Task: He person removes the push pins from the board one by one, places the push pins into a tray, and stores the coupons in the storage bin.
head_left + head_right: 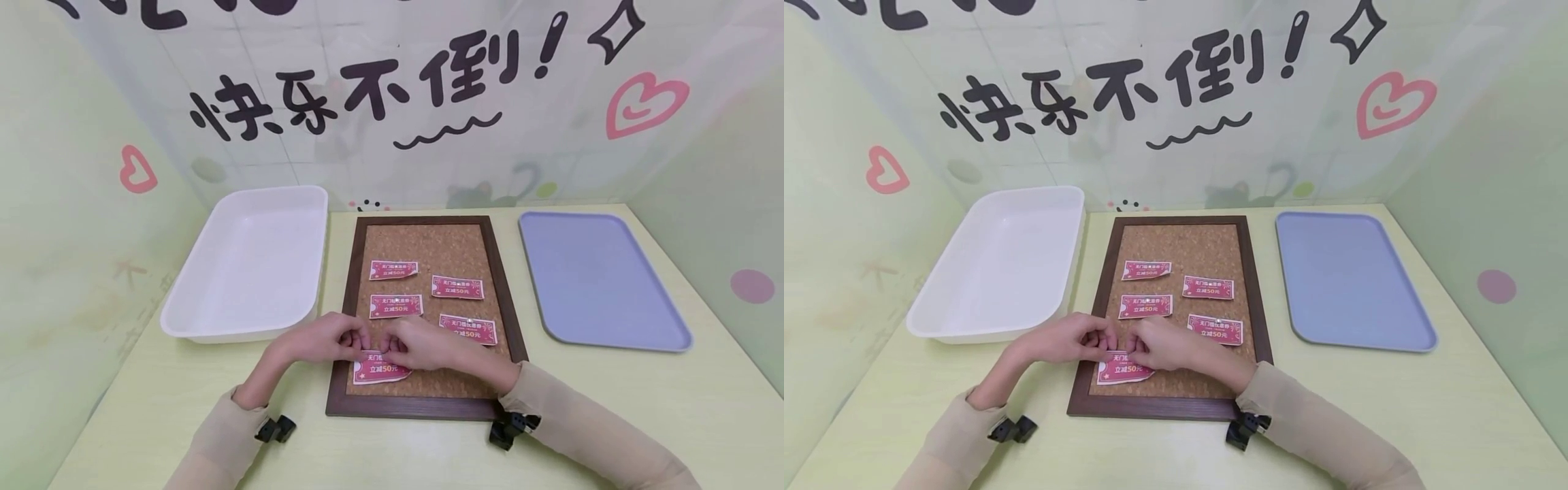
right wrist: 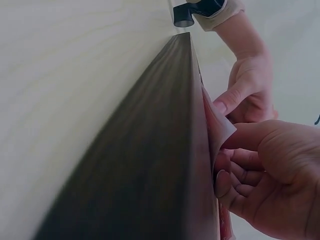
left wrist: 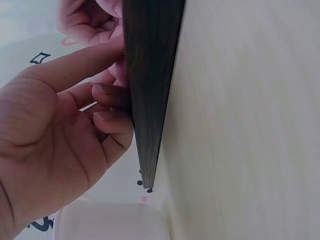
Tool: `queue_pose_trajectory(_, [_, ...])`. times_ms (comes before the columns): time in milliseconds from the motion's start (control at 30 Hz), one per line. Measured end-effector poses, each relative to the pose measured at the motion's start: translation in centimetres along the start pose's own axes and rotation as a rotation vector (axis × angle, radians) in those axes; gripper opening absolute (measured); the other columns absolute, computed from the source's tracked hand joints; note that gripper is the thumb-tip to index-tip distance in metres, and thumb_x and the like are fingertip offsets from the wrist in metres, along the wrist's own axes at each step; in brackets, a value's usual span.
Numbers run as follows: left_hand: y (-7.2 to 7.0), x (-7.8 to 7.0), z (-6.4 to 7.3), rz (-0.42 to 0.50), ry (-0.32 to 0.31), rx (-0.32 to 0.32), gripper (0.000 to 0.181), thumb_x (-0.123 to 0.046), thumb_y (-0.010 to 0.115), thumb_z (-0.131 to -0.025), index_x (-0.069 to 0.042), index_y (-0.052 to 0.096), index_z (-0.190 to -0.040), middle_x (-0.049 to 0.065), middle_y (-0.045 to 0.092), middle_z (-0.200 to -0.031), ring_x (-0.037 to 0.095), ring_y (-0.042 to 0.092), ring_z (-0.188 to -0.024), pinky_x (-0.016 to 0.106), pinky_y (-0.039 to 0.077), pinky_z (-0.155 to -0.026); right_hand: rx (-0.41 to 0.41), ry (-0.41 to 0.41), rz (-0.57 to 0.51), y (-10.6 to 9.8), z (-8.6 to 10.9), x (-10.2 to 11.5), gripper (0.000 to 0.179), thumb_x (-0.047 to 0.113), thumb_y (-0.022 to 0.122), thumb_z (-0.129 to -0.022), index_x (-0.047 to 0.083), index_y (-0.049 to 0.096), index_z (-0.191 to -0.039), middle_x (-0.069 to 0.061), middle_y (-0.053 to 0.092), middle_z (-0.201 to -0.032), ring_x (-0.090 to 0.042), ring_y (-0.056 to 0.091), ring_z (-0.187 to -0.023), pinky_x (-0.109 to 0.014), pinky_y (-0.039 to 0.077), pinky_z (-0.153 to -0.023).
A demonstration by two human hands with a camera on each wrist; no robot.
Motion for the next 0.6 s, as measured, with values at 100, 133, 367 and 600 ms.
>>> queue_pose_trajectory(100, [0.00, 0.12, 0.01, 0.001, -0.004, -0.003, 0.004, -0.010, 0.071, -0.093, -0.008, 0.068, -0.093, -0.009, 0.058, -0.075, 0.006, 0.051, -0.066, 0.022, 0.044, -0.061, 0.006, 0.026, -0.001, 0.07, -0.17, -0.16, 0.005, 0.006, 0.071, -0.093, 0.002, 0.070, -0.096, 0.006, 0.061, -0.074, 0.001, 0.052, -0.062, -0.018, 0.050, -0.059])
queue_pose_trajectory(133, [-0.01, 0.16, 0.02, 0.003, -0.005, -0.003, 0.004, -0.010, 0.071, -0.093, -0.009, 0.068, -0.092, -0.009, 0.058, -0.075, 0.006, 0.051, -0.066, 0.022, 0.044, -0.061, 0.008, 0.032, -0.001, 0.07, -0.22, -0.19, 0.005, 0.006, 0.071, -0.093, 0.002, 0.070, -0.095, 0.006, 0.061, -0.073, 0.000, 0.052, -0.062, -0.018, 0.049, -0.059])
queue_pose_trajectory(367, [-0.06, 0.23, 0.00, 0.003, -0.010, -0.004, 0.004, -0.009, 0.072, -0.092, -0.008, 0.069, -0.094, -0.008, 0.059, -0.076, 0.007, 0.051, -0.066, 0.023, 0.045, -0.061, 0.029, 0.057, 0.002, 0.07, -0.41, -0.38, 0.004, 0.005, 0.071, -0.090, 0.003, 0.070, -0.093, 0.007, 0.061, -0.071, -0.001, 0.054, -0.060, -0.019, 0.050, -0.058])
queue_pose_trajectory(600, [-0.04, 0.28, -0.01, 0.004, -0.004, -0.009, 0.004, -0.009, 0.072, -0.091, -0.008, 0.069, -0.094, -0.009, 0.059, -0.076, 0.007, 0.051, -0.066, 0.023, 0.045, -0.062, 0.022, 0.062, 0.003, 0.03, -0.65, -0.48, 0.004, 0.005, 0.073, -0.086, 0.005, 0.070, -0.087, 0.008, 0.060, -0.068, 0.000, 0.054, -0.058, -0.018, 0.049, -0.055])
Point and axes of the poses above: each hand's wrist, its own z-axis away from the middle knuckle, its own y-axis out of the palm, x = y × z, the point moved 7 cm from there along -z, towards the middle knuckle
